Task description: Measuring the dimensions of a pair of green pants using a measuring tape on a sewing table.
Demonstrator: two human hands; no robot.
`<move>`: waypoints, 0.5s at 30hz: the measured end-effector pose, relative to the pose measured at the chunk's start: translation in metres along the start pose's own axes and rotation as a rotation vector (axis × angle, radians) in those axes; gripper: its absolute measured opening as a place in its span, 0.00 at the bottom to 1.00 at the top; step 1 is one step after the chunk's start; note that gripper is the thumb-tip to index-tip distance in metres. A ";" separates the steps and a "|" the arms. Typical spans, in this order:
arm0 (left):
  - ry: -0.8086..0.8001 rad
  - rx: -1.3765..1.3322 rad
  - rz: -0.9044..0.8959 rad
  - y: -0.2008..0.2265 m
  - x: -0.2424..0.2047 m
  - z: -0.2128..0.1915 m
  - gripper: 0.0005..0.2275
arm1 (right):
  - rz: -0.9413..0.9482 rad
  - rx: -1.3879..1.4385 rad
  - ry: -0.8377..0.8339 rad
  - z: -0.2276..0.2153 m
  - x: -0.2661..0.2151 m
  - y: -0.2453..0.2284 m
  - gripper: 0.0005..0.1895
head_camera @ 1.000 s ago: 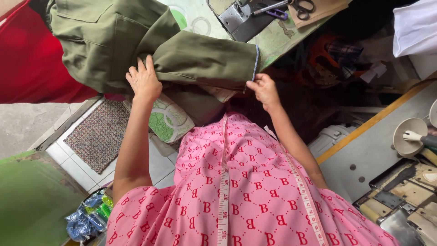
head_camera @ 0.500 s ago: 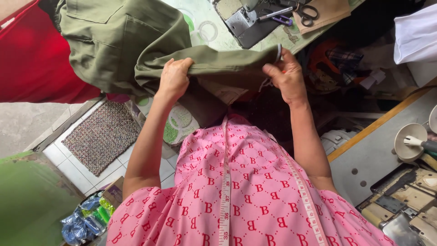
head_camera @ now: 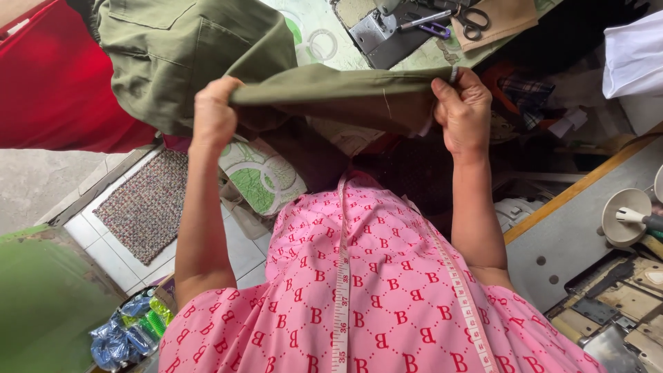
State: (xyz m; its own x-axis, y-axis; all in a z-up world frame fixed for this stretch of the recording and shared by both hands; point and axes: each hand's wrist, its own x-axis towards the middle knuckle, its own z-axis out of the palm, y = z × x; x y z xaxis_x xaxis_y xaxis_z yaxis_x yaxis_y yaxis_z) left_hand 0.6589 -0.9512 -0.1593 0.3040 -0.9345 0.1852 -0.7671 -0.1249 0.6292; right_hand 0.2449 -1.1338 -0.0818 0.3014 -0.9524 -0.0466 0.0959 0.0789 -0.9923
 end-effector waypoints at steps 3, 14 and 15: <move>0.099 -0.134 0.061 0.013 0.014 -0.052 0.24 | -0.080 -0.248 -0.031 0.007 -0.005 0.000 0.10; -0.062 0.374 0.205 0.011 -0.011 -0.126 0.19 | -0.112 -0.295 -0.118 0.016 -0.047 0.008 0.07; -0.140 0.470 0.145 0.005 -0.017 -0.114 0.19 | -0.044 -0.302 -0.130 0.013 -0.047 0.019 0.08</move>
